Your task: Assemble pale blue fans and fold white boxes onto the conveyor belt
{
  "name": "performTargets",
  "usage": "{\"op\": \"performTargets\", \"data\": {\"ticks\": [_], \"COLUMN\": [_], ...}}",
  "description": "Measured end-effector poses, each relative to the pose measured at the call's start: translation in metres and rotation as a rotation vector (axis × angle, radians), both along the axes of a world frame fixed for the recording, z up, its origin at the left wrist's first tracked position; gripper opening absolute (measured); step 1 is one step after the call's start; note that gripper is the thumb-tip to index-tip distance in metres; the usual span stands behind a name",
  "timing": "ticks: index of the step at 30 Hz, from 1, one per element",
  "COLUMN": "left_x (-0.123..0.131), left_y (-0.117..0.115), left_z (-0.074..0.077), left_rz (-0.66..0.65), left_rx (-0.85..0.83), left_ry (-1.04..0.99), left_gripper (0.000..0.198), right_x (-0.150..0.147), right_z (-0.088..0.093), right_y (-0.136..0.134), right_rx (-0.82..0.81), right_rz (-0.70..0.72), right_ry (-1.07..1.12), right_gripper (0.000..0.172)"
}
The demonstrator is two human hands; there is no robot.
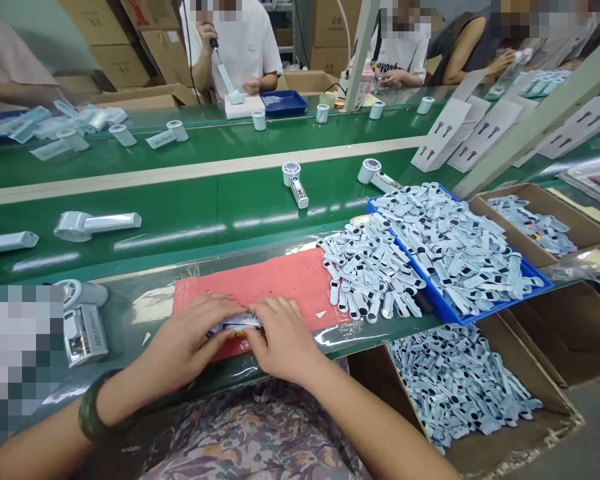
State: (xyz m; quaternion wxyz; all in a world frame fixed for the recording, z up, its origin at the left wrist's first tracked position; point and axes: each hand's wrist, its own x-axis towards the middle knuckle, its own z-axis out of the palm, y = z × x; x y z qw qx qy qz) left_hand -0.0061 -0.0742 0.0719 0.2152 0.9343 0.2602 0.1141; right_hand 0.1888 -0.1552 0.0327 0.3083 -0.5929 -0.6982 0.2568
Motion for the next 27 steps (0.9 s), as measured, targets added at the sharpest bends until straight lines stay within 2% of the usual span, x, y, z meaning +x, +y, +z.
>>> {"op": "performTargets", "data": {"ticks": [3, 5, 9, 12, 20, 27], "left_x": [0.003, 0.005, 0.006, 0.005, 0.004, 0.005], "left_y": [0.013, 0.017, 0.014, 0.012, 0.017, 0.019], "left_z": [0.01, 0.013, 0.01, 0.006, 0.0, 0.006], "left_rz": [-0.08, -0.095, -0.025, 0.007, -0.02, -0.085], "left_rx": [-0.082, -0.076, -0.015, 0.011, 0.05, 0.052], "left_ry": [0.061, 0.083, 0.105, 0.091, 0.096, 0.122], "left_gripper": [0.03, 0.031, 0.032, 0.039, 0.052, 0.045], "right_x": [0.005, 0.006, 0.005, 0.002, -0.001, -0.002], "right_z": [0.002, 0.004, 0.003, 0.002, 0.003, 0.001], "right_y": [0.003, 0.003, 0.003, 0.003, 0.005, 0.0], "right_rx": [-0.003, -0.003, 0.01, 0.024, 0.029, 0.074], "right_rz": [0.056, 0.072, 0.032, 0.022, -0.003, -0.036], "right_ry": [-0.016, -0.025, -0.044, -0.046, -0.083, -0.1], "right_gripper": [0.031, 0.034, 0.034, 0.036, 0.038, 0.037]}}
